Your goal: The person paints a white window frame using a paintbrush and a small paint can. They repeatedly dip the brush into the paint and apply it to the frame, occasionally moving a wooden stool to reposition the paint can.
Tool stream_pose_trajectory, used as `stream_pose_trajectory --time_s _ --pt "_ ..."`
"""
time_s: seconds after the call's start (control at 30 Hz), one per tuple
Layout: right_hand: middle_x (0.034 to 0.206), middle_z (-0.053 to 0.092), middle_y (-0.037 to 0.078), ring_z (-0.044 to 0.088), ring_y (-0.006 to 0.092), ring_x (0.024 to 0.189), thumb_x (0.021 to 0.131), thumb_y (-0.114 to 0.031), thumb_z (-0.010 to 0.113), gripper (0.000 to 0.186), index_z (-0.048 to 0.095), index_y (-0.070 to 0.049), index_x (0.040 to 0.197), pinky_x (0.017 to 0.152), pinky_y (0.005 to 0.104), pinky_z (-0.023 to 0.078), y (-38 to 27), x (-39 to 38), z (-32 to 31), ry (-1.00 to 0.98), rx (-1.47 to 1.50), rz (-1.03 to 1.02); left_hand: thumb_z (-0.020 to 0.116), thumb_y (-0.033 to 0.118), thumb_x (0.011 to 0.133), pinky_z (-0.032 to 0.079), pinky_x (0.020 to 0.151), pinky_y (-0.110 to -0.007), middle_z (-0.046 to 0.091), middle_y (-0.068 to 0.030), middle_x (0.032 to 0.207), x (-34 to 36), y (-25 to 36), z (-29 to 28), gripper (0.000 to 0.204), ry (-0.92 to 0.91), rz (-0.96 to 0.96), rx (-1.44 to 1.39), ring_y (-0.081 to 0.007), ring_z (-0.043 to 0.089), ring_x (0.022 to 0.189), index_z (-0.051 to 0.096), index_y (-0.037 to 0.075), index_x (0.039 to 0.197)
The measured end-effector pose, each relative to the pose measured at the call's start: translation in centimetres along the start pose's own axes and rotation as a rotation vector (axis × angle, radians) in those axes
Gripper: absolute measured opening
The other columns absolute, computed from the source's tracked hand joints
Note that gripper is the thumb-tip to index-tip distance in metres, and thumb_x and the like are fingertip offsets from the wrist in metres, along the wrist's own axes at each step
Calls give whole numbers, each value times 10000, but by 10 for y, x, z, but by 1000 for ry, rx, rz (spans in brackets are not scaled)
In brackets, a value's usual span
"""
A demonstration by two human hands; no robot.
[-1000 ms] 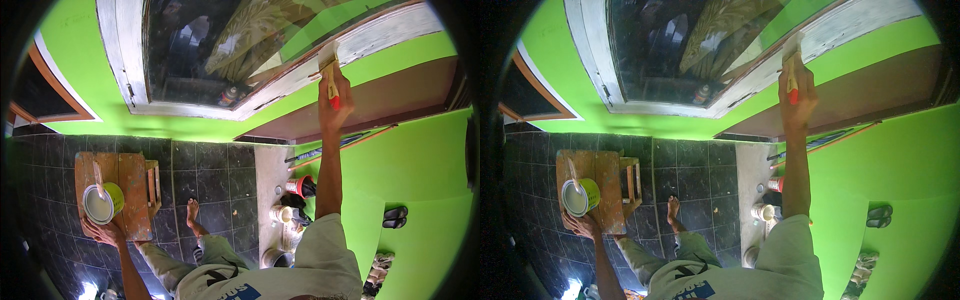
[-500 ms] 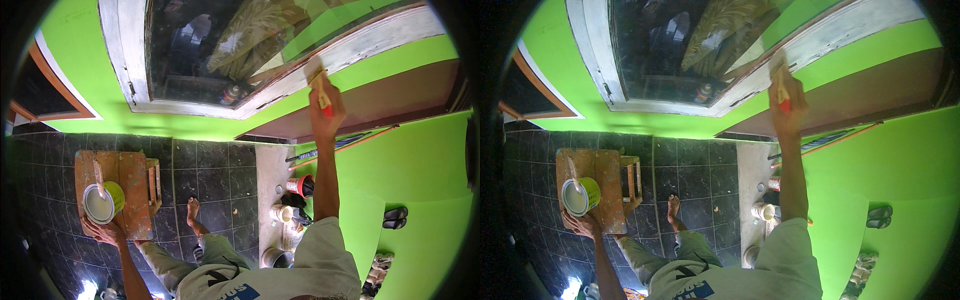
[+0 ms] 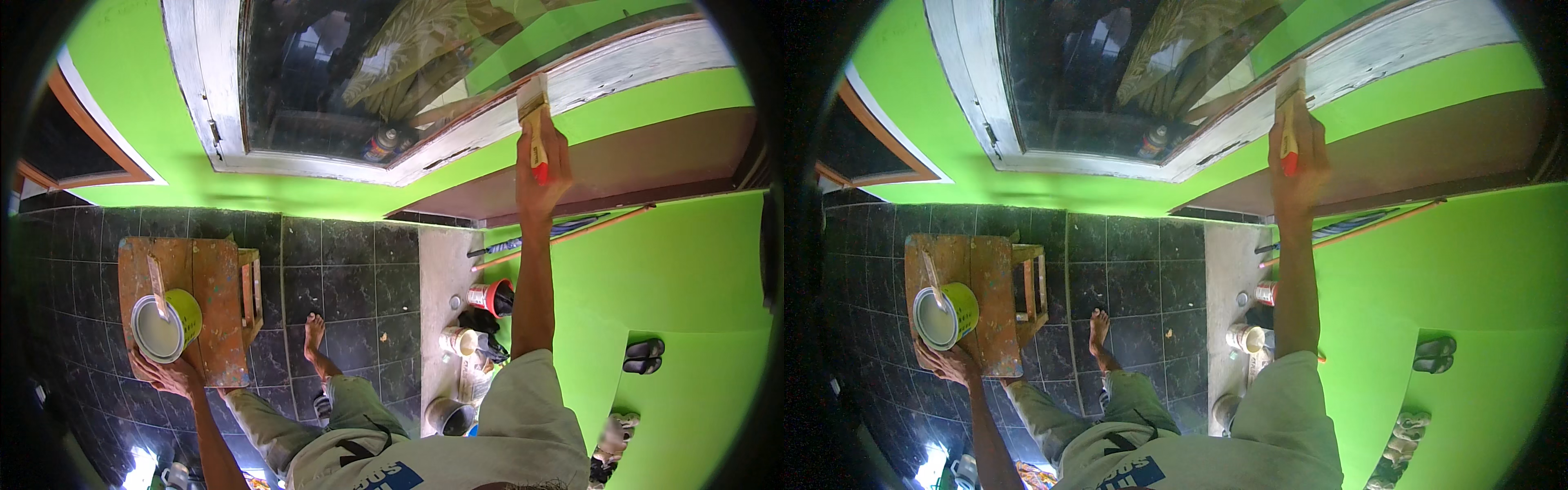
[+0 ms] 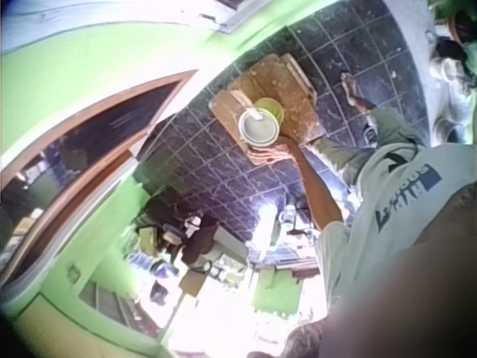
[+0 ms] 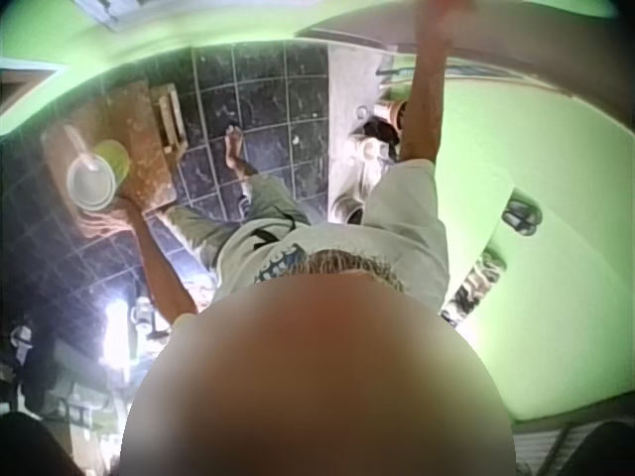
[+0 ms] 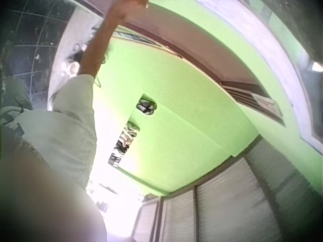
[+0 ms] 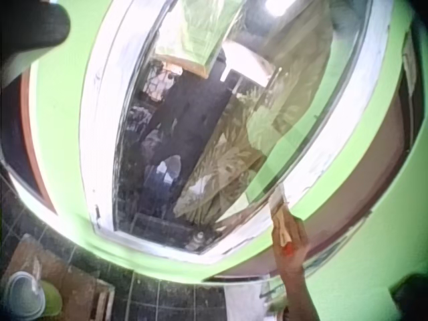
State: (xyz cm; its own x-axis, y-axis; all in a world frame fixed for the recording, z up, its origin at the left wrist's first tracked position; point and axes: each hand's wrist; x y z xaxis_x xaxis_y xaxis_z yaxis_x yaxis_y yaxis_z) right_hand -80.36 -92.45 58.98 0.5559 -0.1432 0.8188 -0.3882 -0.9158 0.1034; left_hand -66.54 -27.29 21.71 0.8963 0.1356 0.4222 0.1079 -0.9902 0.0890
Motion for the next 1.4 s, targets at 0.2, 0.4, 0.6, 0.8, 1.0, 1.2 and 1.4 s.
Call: stream_pose_trajectory --time_s 0.2,0.4,0.6,0.8,1.0,1.2,1.4 --pt "1047 703 179 730 314 901 929 -45 739 418 664 -29 1341 729 407 602 -5 -28 14 -77 27 42 448 505 1026 387 1022 -674 336 -52 1669 0 5 -3 645 -10 -14 11 -304 323 1539 360 195 1584" --pt "1050 703 171 730 306 914 928 -61 740 406 677 -44 1329 744 400 601 -9 -53 26 -153 98 129 444 523 1020 375 1041 -682 338 -51 1666 1 15 -7 660 -30 -29 -17 -306 318 1542 359 199 1589" --pt "1062 701 170 721 287 884 940 -58 727 378 680 -10 1312 724 385 582 -10 -43 17 -70 138 70 442 537 1018 378 1036 -679 335 -53 1668 0 5 -1 679 -67 -68 -6 -307 308 1548 344 201 1600" --pt "1087 673 186 719 329 941 942 -44 717 402 651 -19 1337 724 377 599 -10 -17 6 19 98 75 432 542 1020 377 1039 -670 320 -48 1679 0 9 -4 683 -40 -28 -48 -316 316 1542 337 204 1606" --pt "1072 681 189 712 319 909 953 -57 710 368 677 -15 1317 723 402 589 -8 -45 29 -15 92 88 405 556 1027 349 1090 -669 307 -44 1686 -3 -1 4 691 -100 -87 14 -320 316 1539 311 216 1622" --pt "1076 685 184 713 329 912 921 -32 708 394 679 -18 1313 750 406 591 -12 -80 43 -121 96 151 383 604 1015 326 1115 -664 307 -38 1686 -5 -4 8 719 -82 -58 -22 -321 309 1541 312 229 1624" --pt "1013 685 171 712 277 874 943 -37 704 376 672 8 1316 726 371 576 -20 -64 29 2 136 109 426 602 995 349 1084 -641 319 -34 1680 -3 0 2 745 -97 -112 -25 -294 333 1528 302 231 1629"
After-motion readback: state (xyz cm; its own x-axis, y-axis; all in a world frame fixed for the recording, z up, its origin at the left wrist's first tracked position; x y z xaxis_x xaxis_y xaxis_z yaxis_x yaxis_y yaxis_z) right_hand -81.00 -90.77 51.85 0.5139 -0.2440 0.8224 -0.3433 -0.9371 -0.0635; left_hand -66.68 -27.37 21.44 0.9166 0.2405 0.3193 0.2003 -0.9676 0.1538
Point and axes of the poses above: each hand's wrist, its own x-axis towards the middle knuckle, its own z-axis out of the palm, y = z × x
